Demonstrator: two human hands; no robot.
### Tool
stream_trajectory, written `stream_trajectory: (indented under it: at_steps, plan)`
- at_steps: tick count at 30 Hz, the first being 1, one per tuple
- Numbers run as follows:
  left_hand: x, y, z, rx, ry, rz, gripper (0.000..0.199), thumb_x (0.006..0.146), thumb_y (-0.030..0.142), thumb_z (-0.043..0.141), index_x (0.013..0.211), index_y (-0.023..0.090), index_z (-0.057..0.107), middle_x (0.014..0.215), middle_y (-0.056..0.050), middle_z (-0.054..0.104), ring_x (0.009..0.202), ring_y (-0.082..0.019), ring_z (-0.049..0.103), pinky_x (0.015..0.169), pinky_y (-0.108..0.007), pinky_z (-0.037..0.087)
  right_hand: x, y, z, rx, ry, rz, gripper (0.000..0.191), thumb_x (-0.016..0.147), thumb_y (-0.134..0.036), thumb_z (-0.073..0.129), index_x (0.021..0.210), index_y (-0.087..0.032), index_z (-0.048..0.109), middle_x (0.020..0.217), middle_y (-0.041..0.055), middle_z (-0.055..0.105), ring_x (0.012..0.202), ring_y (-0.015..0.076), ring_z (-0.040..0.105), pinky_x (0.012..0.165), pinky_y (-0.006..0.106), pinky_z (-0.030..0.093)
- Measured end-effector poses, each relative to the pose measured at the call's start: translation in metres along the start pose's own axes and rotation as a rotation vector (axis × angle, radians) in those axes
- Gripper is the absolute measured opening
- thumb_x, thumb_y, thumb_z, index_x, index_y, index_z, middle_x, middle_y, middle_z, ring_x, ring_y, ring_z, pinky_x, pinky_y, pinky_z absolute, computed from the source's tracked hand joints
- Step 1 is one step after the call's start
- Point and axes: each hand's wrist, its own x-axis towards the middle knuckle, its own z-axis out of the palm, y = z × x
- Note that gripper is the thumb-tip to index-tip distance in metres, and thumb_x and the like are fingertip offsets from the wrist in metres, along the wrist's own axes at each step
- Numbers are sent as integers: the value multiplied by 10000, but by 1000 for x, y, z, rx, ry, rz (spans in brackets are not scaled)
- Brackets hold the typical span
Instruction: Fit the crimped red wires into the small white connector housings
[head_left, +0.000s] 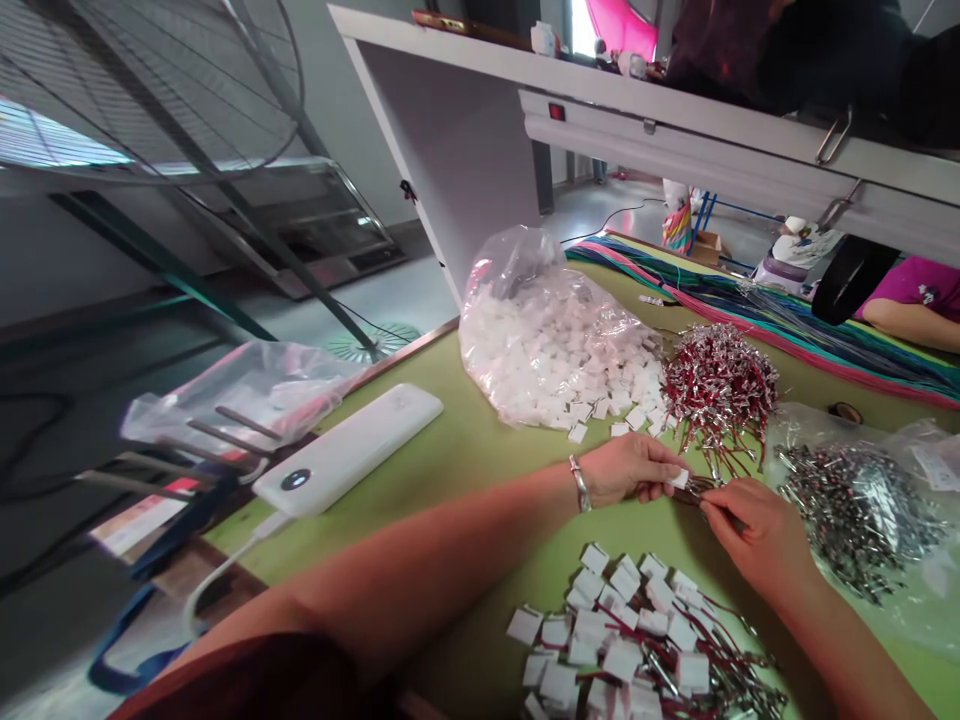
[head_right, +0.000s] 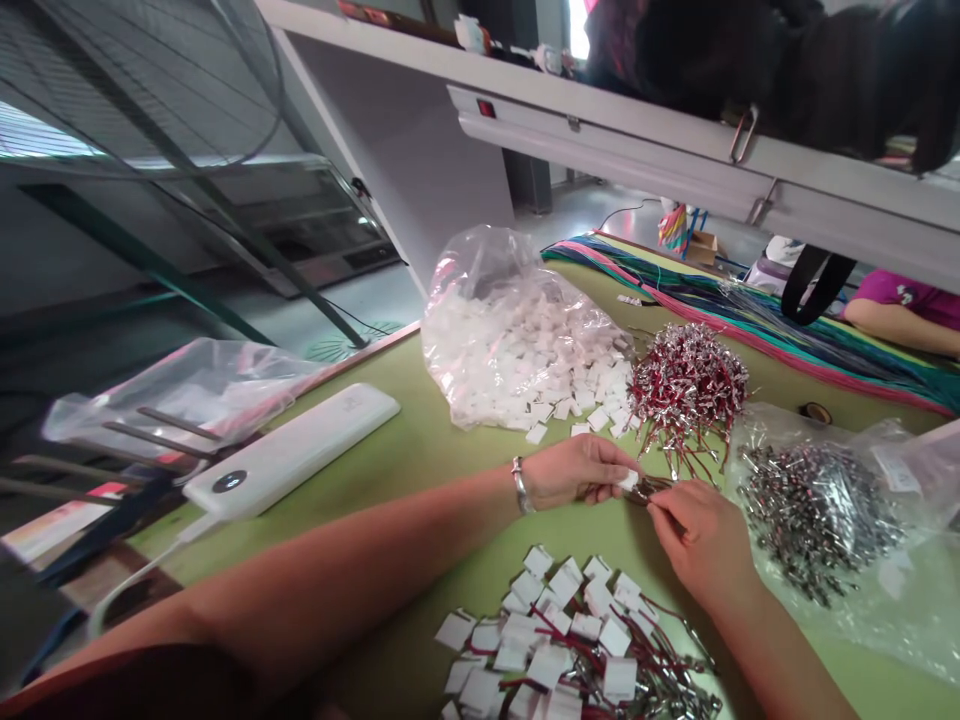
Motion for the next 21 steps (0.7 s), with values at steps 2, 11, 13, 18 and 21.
stream_trajectory:
  at_steps: [2, 11, 13, 18, 21]
  plan:
    - [0, 1, -1, 84, -9, 19, 139, 765, 239, 717, 882, 164, 727, 556, 41, 606, 431, -29, 451, 417, -155, 322, 0, -2, -1, -118, -10, -61, 264, 934, -241, 451, 820, -224, 688, 661, 21, 619, 664, 150, 541, 593, 262, 381]
    - [-2, 5, 3, 144, -29, 19, 122, 753, 230, 724, 830, 139, 701, 542, 35, 622, 425, -48, 513, 418, -174, 392, 0, -17, -3, -456, 65, -208, 312, 915, -124, 436, 640, -203, 560, 613, 25, 524, 629, 171, 461, 607, 300, 296]
    - [-3, 4, 5, 140, -26, 6, 107, 764, 205, 712, 840, 131, 695, 549, 30, 633, 418, -49, 526, 417, -174, 395, 0, -18, 0, -434, 52, -195, 304, 915, -117, 434, 650, -201, 556, 619, 26, 530, 633, 171, 464, 599, 299, 289]
    - [-4, -6, 11, 97, -61, 17, 173, 740, 240, 742, 857, 128, 681, 566, 22, 648, 420, -57, 544, 432, -186, 410, -7, -22, 9, -221, 35, -74, 272, 941, -174, 394, 731, -198, 565, 667, 29, 575, 641, 163, 506, 585, 282, 310]
    - [-4, -16, 16, 45, -82, 19, 195, 723, 281, 754, 823, 134, 674, 565, 25, 646, 425, -59, 542, 446, -193, 422, -13, -25, 13, -134, 35, -26, 267, 940, -196, 371, 744, -201, 552, 662, 29, 585, 617, 161, 525, 567, 276, 323]
